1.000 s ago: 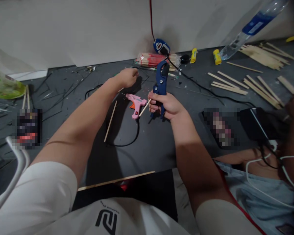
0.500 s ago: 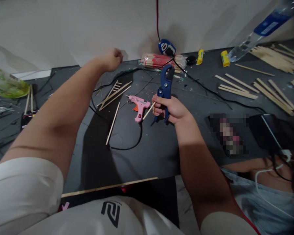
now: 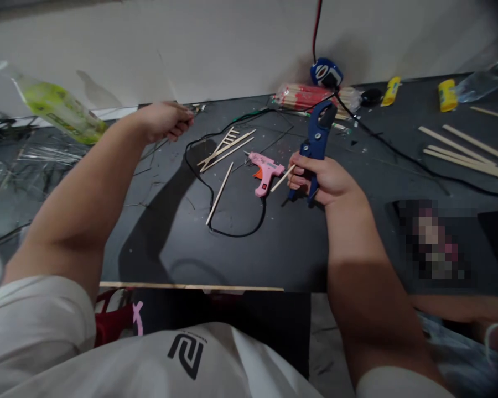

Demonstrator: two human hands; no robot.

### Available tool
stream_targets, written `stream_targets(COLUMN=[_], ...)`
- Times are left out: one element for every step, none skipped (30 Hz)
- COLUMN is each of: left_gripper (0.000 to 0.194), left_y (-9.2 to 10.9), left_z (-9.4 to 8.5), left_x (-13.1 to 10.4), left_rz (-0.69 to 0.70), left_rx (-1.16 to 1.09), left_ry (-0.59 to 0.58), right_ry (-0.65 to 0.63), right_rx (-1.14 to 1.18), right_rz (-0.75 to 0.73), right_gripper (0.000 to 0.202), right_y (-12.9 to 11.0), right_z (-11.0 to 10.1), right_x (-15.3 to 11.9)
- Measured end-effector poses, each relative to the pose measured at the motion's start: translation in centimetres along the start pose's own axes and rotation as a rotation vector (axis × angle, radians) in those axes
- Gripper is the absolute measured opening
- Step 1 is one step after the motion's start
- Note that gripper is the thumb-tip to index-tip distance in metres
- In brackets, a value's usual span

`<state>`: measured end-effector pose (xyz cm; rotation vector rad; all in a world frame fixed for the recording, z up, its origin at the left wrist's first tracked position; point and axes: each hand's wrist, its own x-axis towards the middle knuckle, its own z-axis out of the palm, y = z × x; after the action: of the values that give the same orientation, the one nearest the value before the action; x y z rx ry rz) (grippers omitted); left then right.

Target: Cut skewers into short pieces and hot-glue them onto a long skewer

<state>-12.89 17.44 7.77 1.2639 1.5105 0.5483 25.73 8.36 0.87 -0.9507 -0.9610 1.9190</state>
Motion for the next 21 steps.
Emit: stream_targets(left_gripper=[0.029,0.029,0.029,0.027,0.027,0.028,0.028,0.027,0.025,0.022,0.016,0.013,0.015,0.020,0.024,0.027,0.029,0.030,0.030,0.030,0.029], left_y=[-0.6,-1.3,-2.1,-2.9,-3.8,-4.8,-5.7,-6.7,-7.6,-8.5,-9.3,-9.9,-10.6,-11.1,-11.5,-11.9,-12.3,-12.6,-12.8,-13.0,-13.2], left_z=[-0.3,-0.5,-0.7,-0.7,-0.6,-0.4,0.0,0.4,0.9,1.4,2.0,2.5,2.9,3.3,3.5,3.7,3.8,3.8,3.7,3.6,3.5], left_x=[-1.4,-2.6,-3.7,-4.6,-5.3,-5.8,-6.2,-6.6,-6.8,-7.1,-7.4,-7.7,-8.0,-8.3,-8.5,-8.6,-8.7,-8.6,-8.5,-8.4,-8.2], left_rz=[0.027,0.036,0.050,0.048,0.035,0.034,0.052,0.073,0.113,0.159,0.196,0.250,0.332,0.387,0.416,0.440,0.459,0.475,0.490,0.502,0.510], left_rx=[0.078,0.158,0.240,0.311,0.343,0.368,0.392,0.414,0.431,0.443,0.462,0.503,0.634,0.743,0.805,0.836,0.847,0.849,0.848,0.847,0.843], left_ry=[0.079,0.138,0.171,0.195,0.219,0.226,0.247,0.252,0.279,0.308,0.306,0.306,0.296,0.299,0.305,0.305,0.311,0.324,0.342,0.364,0.388], right_ry=[0.004,0.008,0.009,0.004,-0.003,-0.013,-0.024,-0.031,-0.033,-0.032,-0.028,-0.025,-0.025,-0.025,-0.027,-0.029,-0.029,-0.031,-0.032,-0.033,-0.034], right_rx=[-0.005,-0.011,-0.017,-0.022,-0.026,-0.027,-0.025,-0.022,-0.019,-0.017,-0.016,-0.017,-0.020,-0.025,-0.033,-0.041,-0.048,-0.055,-0.059,-0.062,-0.063], right_rz=[-0.004,-0.009,-0.012,-0.012,-0.011,-0.007,-0.001,0.004,0.009,0.012,0.012,0.011,0.009,0.008,0.007,0.006,0.001,-0.003,-0.006,-0.005,-0.003], right_gripper=[0.032,0.031,0.031,0.031,0.031,0.031,0.030,0.028,0.025,0.022,0.020,0.019,0.018,0.019,0.020,0.021,0.022,0.025,0.027,0.028,0.029], right_y=[0.0,0.0,0.0,0.0,0.0,0.0,0.0,0.1,0.1,0.2,0.2,0.2,0.3,0.3,0.3,0.3,0.2,0.2,0.1,0.0,0.0], right_z=[-0.1,-0.1,-0.1,-0.1,-0.1,0.0,0.0,0.1,0.2,0.3,0.4,0.4,0.4,0.4,0.3,0.3,0.2,0.1,0.1,0.1,0.1], right_x=[0.0,0.0,0.0,0.0,-0.1,-0.1,-0.2,-0.2,-0.3,-0.3,-0.3,-0.3,-0.3,-0.3,-0.3,-0.2,-0.2,-0.2,-0.2,-0.2,-0.3])
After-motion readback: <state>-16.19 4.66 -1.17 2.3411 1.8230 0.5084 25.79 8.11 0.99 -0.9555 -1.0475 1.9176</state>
